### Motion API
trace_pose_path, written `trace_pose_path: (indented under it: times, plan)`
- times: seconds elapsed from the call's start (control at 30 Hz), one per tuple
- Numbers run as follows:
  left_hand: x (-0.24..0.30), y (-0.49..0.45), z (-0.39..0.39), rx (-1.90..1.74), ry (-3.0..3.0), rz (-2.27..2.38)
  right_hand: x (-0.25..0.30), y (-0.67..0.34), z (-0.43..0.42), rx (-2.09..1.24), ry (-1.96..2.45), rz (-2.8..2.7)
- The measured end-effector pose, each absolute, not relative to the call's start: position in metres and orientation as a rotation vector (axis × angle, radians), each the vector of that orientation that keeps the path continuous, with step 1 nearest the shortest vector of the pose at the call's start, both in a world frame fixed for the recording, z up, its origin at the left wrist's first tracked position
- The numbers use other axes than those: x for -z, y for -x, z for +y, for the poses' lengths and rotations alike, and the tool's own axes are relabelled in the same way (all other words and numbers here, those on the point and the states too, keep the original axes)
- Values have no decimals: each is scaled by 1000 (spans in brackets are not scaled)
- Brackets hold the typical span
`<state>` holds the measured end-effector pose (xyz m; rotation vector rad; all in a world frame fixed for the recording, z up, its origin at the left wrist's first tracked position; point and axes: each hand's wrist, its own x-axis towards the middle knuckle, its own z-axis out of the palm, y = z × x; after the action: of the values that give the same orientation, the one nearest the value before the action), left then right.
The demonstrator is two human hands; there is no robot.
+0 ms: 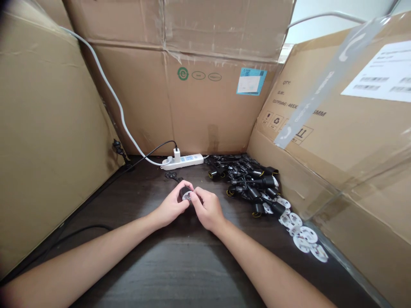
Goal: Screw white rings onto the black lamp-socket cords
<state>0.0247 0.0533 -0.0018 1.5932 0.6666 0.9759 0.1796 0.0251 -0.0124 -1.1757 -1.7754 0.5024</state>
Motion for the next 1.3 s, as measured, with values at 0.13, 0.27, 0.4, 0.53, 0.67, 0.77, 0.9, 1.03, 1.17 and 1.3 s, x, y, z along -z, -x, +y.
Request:
trace_pose_path:
  times: [0.13, 0.27, 0.4, 0.53, 0.67, 0.77, 0.9, 1.03, 1.17, 1.3]
  plan:
    - [2, -20, 50, -933, -1816, 726, 12, -181, 25, -531, 1116, -1748]
    - [3, -16, 47, -810, -2034, 805, 14, -182, 28, -626, 1134, -1706]
    - [9, -16, 49, -835, -2094, 877, 14, -181, 32, -788, 1128, -1595]
    - [17, -20, 52, -1050, -1935, 826, 14, -180, 34, -955, 1052, -1418]
    - [18, -23, 55, -1085, -1770, 847, 17, -180, 34, -954, 1035, -1321]
    - [14, -24, 55, -1042, -1731, 834, 16, -180, 33, -933, 1069, -1344]
    - [10, -24, 52, -1089, -1745, 790, 11, -180, 34, -902, 1121, -1312]
    - [10, -25, 52, -1081, -1737, 747, 10, -180, 36, -897, 1140, -1325]
    - [10, -26, 54, -1115, -1740, 734, 12, -181, 37, -893, 1116, -1374]
    - [10, -27, 55, -1079, -1734, 725, 11, -180, 36, -915, 1086, -1366]
